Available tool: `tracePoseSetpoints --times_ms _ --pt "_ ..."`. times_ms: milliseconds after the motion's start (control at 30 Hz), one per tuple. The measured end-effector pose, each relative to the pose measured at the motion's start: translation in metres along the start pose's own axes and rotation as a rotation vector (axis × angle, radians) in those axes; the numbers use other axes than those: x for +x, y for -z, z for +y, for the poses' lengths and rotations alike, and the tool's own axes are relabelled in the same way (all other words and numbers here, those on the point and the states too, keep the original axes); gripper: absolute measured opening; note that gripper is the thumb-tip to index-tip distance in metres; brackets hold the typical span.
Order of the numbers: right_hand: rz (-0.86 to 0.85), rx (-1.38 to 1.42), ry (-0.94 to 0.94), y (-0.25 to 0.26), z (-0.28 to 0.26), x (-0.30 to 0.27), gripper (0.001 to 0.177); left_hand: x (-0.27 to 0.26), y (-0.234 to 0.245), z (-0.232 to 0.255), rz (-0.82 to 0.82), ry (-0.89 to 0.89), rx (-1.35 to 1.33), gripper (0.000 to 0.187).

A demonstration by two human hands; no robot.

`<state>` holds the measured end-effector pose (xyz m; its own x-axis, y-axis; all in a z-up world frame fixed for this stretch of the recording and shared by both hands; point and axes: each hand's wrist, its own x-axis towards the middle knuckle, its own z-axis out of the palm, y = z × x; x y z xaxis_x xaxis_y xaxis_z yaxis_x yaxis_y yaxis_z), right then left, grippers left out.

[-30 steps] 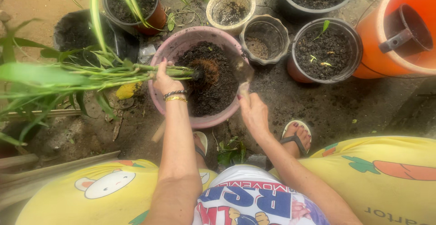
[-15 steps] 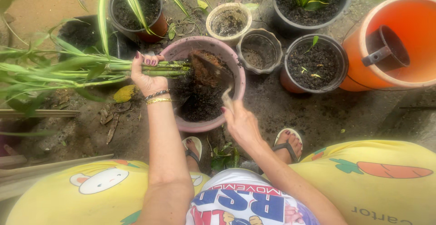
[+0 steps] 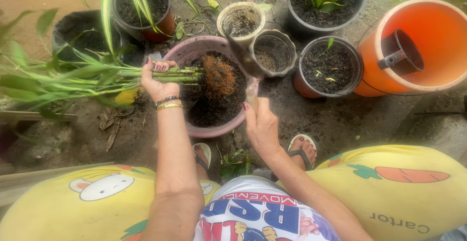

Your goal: The person repots a plant by transferring it from a smaller container into a larger pot, using a trowel to add soil and scissors to trim the roots.

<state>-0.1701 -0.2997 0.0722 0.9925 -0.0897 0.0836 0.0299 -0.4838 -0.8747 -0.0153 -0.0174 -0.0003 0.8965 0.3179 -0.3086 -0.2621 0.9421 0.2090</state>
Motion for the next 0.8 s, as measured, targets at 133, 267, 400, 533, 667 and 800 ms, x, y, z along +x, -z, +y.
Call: tracePoseSetpoints --times_ms 133,267,400,533,667,800 --pt "-0.166 -0.223 -0.059 -0.006 0.006 0.008 0.025 0.006 -0.001 -0.003 0.137 -0.032 0.013 0.023" --pt "-0.056 -0.064 -0.099 -0.002 0.001 0.004 0.025 0.013 0.009 -0.006 0.373 -0.021 0.069 0.019" --pt "-0.075 -0.099 0.005 -0.012 0.001 -0.001 0.026 0.027 0.01 -0.009 0.536 -0.065 0.15 0.014" --pt "-0.11 -0.029 -0.094 -0.014 0.0 0.002 0.026 0.032 0.018 -0.011 0.616 -0.134 0.259 0.018" --pt "-0.051 -0.024 -0.007 -0.011 -0.006 0.002 0.025 0.032 0.031 -0.01 0.652 -0.162 0.272 0.019" --pt "-0.185 -0.103 -0.17 -0.017 -0.004 0.0 0.031 0.036 0.031 -0.011 0.645 -0.181 0.285 0.021"
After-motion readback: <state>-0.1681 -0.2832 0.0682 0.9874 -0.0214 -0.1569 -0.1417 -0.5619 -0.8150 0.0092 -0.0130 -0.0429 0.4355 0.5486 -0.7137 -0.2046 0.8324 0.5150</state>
